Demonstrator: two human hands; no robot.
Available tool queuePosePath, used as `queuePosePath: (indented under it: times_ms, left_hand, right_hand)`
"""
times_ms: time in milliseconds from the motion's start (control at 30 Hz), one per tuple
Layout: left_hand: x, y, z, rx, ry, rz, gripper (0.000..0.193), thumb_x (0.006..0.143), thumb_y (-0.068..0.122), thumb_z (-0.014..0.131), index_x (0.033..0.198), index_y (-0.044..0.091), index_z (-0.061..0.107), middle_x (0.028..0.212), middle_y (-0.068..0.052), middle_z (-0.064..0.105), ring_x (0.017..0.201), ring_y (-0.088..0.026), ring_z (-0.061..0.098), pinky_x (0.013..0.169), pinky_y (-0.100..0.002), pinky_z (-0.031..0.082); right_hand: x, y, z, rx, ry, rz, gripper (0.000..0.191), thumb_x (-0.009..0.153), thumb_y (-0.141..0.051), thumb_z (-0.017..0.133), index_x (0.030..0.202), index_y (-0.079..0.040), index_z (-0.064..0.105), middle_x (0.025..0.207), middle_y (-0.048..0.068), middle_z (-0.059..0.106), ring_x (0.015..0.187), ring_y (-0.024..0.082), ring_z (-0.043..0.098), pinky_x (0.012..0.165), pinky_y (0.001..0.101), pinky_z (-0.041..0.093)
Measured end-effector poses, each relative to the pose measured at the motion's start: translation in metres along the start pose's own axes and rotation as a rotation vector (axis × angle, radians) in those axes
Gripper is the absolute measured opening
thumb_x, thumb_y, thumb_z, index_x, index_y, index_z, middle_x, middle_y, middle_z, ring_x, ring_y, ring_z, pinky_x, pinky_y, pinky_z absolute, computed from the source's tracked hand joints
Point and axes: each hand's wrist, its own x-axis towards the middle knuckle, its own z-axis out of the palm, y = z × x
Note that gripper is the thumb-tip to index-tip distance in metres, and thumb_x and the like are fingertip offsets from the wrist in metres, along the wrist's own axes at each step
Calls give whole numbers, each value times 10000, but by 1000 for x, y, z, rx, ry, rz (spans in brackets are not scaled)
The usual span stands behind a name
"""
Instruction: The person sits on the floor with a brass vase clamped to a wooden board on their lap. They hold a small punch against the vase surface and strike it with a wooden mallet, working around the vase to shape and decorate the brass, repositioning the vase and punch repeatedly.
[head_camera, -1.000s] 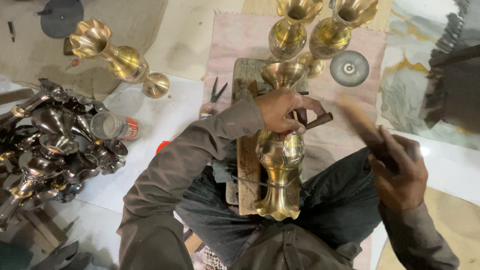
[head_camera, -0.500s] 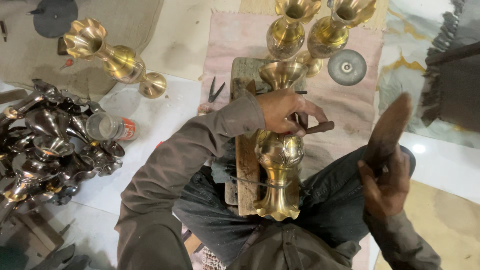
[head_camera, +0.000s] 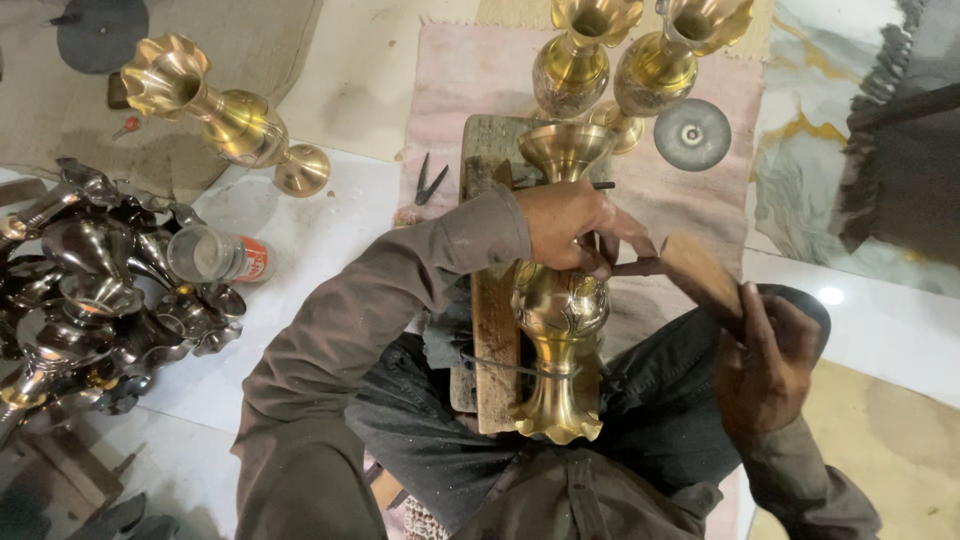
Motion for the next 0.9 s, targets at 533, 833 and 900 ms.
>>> queuePosePath:
  times_ms: [533,833,900]
  left_hand:
    - [-1,3,-7,-45,-40,177,458,824,79,810,1268,123,707,1167,-63,769,958,-182,769,847,-349,601]
    - [-6,3,-8,-47,-65,181,423,843,67,791,1255,109,707,1177,-60,769,988,-189,777,863,-347,602]
    - [-6,2,-7,-40,-40,203,410,844,63,797,1244,101,713,1195,-66,766,1009,-200,768,880,-352,597]
  right_hand:
    - [2,2,1,-103,106,-162,666,890,100,739,1494,12,473,1313,222,497,1201,381,543,962,509,508]
    - [6,-7,-3,-82,24,-173,549,910,117,679,1436,19,553,1299,222,541,1116,322,595,885,424,539]
    - [8,-4,-3,-161,40,-278,533,910,141,685,1420,39,568,1299,229,545,1150,361,573,922,460,528]
